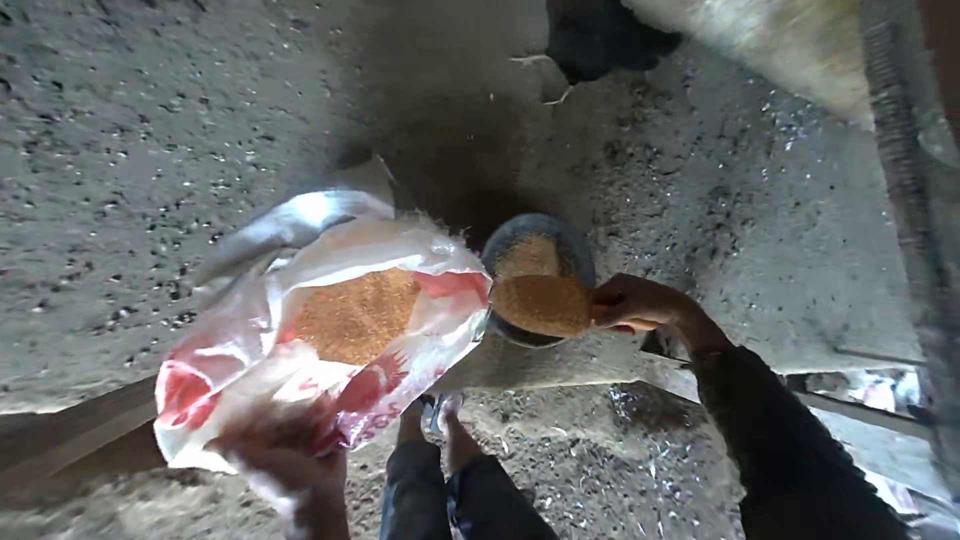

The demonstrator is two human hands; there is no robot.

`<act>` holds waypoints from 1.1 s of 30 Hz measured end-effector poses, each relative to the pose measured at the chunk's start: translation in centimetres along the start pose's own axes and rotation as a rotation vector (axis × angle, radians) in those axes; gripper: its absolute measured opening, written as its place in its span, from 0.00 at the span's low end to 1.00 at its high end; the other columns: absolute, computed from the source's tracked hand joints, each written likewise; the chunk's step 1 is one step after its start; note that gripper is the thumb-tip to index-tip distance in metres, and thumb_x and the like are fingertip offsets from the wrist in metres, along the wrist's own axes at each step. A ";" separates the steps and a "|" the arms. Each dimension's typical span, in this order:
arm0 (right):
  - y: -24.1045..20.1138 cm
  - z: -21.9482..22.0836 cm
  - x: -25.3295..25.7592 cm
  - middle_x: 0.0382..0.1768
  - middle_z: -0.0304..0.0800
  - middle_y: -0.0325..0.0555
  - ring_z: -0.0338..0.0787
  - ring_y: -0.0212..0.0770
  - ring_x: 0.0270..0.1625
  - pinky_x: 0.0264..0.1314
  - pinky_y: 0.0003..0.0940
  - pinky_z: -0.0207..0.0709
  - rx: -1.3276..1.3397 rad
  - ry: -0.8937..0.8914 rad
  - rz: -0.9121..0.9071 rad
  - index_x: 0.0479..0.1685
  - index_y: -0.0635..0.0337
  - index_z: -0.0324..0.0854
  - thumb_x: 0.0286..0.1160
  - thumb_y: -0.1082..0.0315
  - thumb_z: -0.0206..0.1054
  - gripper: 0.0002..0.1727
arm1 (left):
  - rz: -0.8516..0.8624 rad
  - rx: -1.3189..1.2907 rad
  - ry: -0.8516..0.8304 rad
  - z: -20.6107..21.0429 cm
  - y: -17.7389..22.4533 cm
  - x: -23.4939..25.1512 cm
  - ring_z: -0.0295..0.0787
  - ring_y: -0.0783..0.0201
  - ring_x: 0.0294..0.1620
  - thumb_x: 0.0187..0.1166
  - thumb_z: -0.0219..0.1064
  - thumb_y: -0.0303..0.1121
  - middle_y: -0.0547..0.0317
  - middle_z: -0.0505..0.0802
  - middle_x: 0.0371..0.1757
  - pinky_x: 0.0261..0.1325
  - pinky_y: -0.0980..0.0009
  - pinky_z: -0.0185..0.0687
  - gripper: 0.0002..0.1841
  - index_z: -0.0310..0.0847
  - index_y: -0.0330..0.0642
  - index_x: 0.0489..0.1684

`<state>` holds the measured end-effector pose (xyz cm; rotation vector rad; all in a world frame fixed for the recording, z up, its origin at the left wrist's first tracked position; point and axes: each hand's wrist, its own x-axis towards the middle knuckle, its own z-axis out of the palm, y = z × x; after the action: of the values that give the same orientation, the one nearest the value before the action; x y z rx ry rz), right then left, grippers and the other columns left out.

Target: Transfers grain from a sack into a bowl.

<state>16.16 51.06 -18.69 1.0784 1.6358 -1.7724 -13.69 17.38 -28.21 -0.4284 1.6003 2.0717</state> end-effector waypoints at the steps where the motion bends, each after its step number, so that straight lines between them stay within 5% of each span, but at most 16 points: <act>1: 1.5 -0.5 -0.8 0.19 0.83 0.30 0.79 0.24 0.17 0.20 0.19 0.74 0.025 0.051 0.030 0.36 0.56 0.85 0.74 0.66 0.68 0.04 | -0.003 0.007 0.010 -0.2 -0.1 0.1 0.79 0.76 0.13 0.90 0.16 0.60 0.76 0.80 0.11 0.19 0.77 0.80 0.37 0.72 0.58 0.24; 5: 6.7 -1.4 -1.4 0.27 0.84 0.38 0.80 0.28 0.22 0.26 0.25 0.77 -0.198 0.310 0.182 0.54 0.60 0.86 0.83 0.57 0.67 0.15 | 0.021 0.033 0.026 -0.4 -0.3 -0.1 0.78 0.77 0.12 0.90 0.16 0.59 0.76 0.79 0.10 0.18 0.78 0.78 0.37 0.71 0.57 0.25; 6: 7.5 -1.2 -0.8 0.35 0.87 0.45 0.84 0.35 0.29 0.35 0.33 0.80 -0.327 0.366 0.239 0.62 0.59 0.85 0.85 0.53 0.65 0.20 | 0.032 0.037 0.014 -0.5 -0.3 -0.1 0.78 0.77 0.13 0.90 0.16 0.59 0.76 0.79 0.11 0.19 0.78 0.78 0.37 0.71 0.56 0.26; 8: 8.5 -0.2 1.0 0.59 0.89 0.63 0.89 0.59 0.59 0.65 0.59 0.78 -0.517 0.428 0.389 0.74 0.60 0.80 0.89 0.53 0.59 0.25 | 0.052 0.041 -0.008 -0.8 -0.5 0.1 0.77 0.76 0.13 0.90 0.15 0.59 0.75 0.78 0.11 0.21 0.77 0.79 0.37 0.71 0.56 0.26; 9: 9.1 0.6 2.0 0.66 0.85 0.67 0.86 0.65 0.68 0.70 0.66 0.74 -0.590 0.458 0.479 0.77 0.59 0.76 0.90 0.55 0.56 0.25 | 0.057 0.049 -0.016 -0.9 -0.5 0.0 0.78 0.76 0.14 0.89 0.14 0.59 0.74 0.79 0.12 0.21 0.76 0.80 0.38 0.72 0.55 0.27; 13: 8.7 3.4 4.1 0.78 0.72 0.72 0.79 0.71 0.75 0.69 0.67 0.74 -0.697 0.593 0.723 0.91 0.61 0.55 0.85 0.66 0.58 0.34 | 0.056 0.053 -0.032 -0.6 -0.4 -0.3 0.79 0.76 0.14 0.89 0.14 0.59 0.74 0.79 0.12 0.21 0.76 0.80 0.38 0.72 0.56 0.27; 17: 4.8 4.6 1.0 0.73 0.78 0.69 0.83 0.70 0.70 0.66 0.69 0.75 -0.651 0.721 0.662 0.90 0.54 0.60 0.90 0.60 0.51 0.30 | 0.027 0.035 -0.065 -0.2 -0.4 -1.0 0.78 0.76 0.12 0.89 0.14 0.60 0.76 0.80 0.11 0.18 0.77 0.79 0.38 0.72 0.58 0.23; 20: -0.2 7.5 -3.3 0.63 0.87 0.68 0.88 0.71 0.61 0.60 0.74 0.76 -0.719 0.847 0.321 0.84 0.55 0.72 0.87 0.58 0.57 0.27 | -0.049 0.027 -0.046 0.6 -0.4 -1.8 0.77 0.77 0.10 0.88 0.14 0.62 0.75 0.80 0.11 0.15 0.78 0.77 0.39 0.72 0.57 0.24; 24: -6.8 14.7 -2.8 0.42 0.94 0.58 0.93 0.60 0.31 0.26 0.61 0.83 -0.986 0.830 -0.270 0.68 0.57 0.87 0.74 0.59 0.61 0.24 | -0.084 -0.037 -0.014 1.7 -0.5 -2.5 0.79 0.76 0.13 0.89 0.16 0.61 0.74 0.81 0.13 0.18 0.77 0.80 0.38 0.73 0.55 0.28; 25: -8.4 16.2 -0.9 0.41 0.94 0.57 0.94 0.58 0.31 0.25 0.57 0.83 -1.031 0.753 -0.319 0.68 0.56 0.87 0.74 0.60 0.63 0.24 | -0.087 -0.048 -0.005 1.9 -0.6 -2.7 0.79 0.76 0.13 0.89 0.16 0.61 0.74 0.80 0.13 0.18 0.76 0.80 0.38 0.73 0.55 0.28; 29: -15.4 19.2 11.1 0.62 0.84 0.69 0.86 0.67 0.64 0.61 0.63 0.77 -1.075 0.185 0.027 0.79 0.67 0.70 0.83 0.65 0.61 0.27 | -0.077 -0.041 0.049 2.0 -0.8 -3.4 0.80 0.75 0.15 0.91 0.19 0.59 0.71 0.81 0.15 0.20 0.76 0.82 0.36 0.74 0.51 0.31; 33: -14.0 20.0 21.8 0.58 0.85 0.68 0.87 0.66 0.61 0.56 0.60 0.81 -1.140 0.258 0.009 0.68 0.74 0.76 0.81 0.69 0.63 0.21 | -0.096 -0.107 0.053 1.5 -0.7 -3.8 0.82 0.75 0.16 0.91 0.20 0.58 0.72 0.83 0.16 0.21 0.76 0.83 0.36 0.75 0.53 0.31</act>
<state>-11.63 37.11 -28.81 0.7219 2.2777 -0.4404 -10.09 18.28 -26.42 -0.5905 1.4727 2.0959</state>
